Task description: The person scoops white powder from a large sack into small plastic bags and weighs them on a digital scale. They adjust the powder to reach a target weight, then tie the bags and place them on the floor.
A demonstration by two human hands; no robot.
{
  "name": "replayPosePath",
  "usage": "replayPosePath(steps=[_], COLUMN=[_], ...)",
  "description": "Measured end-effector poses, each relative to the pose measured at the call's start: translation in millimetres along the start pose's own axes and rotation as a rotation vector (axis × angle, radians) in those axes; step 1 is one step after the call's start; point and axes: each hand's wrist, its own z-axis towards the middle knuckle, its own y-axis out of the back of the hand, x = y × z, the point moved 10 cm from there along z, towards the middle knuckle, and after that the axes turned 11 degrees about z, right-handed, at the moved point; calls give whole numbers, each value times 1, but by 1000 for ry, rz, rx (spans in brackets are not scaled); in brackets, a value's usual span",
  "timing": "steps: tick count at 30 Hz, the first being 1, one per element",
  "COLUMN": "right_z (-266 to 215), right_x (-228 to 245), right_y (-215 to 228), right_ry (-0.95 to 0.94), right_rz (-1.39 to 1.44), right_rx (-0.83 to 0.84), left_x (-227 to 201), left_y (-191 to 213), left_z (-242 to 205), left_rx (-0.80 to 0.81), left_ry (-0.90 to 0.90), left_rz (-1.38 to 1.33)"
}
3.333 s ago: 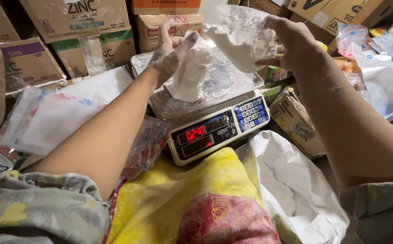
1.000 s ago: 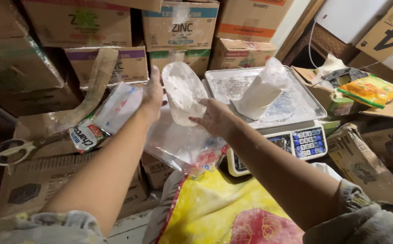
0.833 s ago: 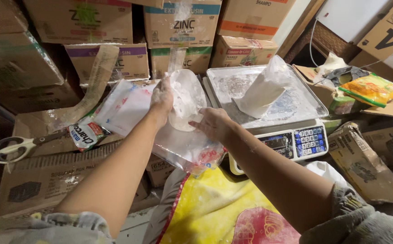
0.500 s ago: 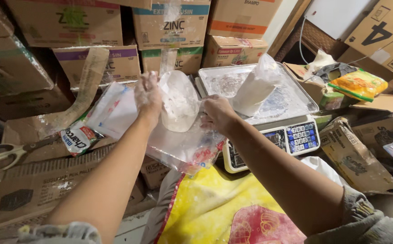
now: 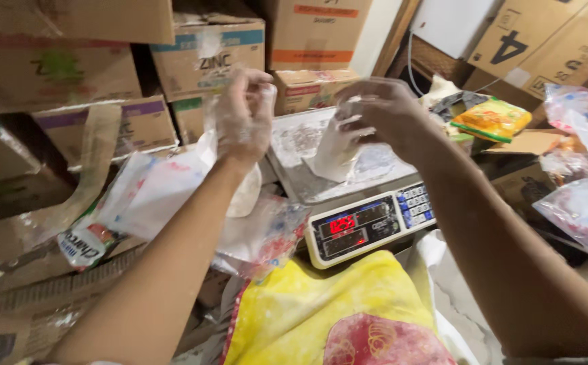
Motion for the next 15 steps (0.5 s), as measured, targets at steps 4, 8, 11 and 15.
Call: replayPosePath(steps=[4,8,11,15], right_z=[3,20,36,58], right_x=[27,-5,-45,-100], right_y=[59,86,95,97], right_ry=[33,-70,-149,-325], right_rz=[-39,-44,6,97], right_rx=[-231,-291,-312,-347], left_x=[-5,-12,4,23], left_y=[-90,-137,-156,-163], left_z=[1,-7,-13,-17], left_rx=[299,440,525,606], left_ry=[125,134,424,753], left_rz=[68,295,455,574])
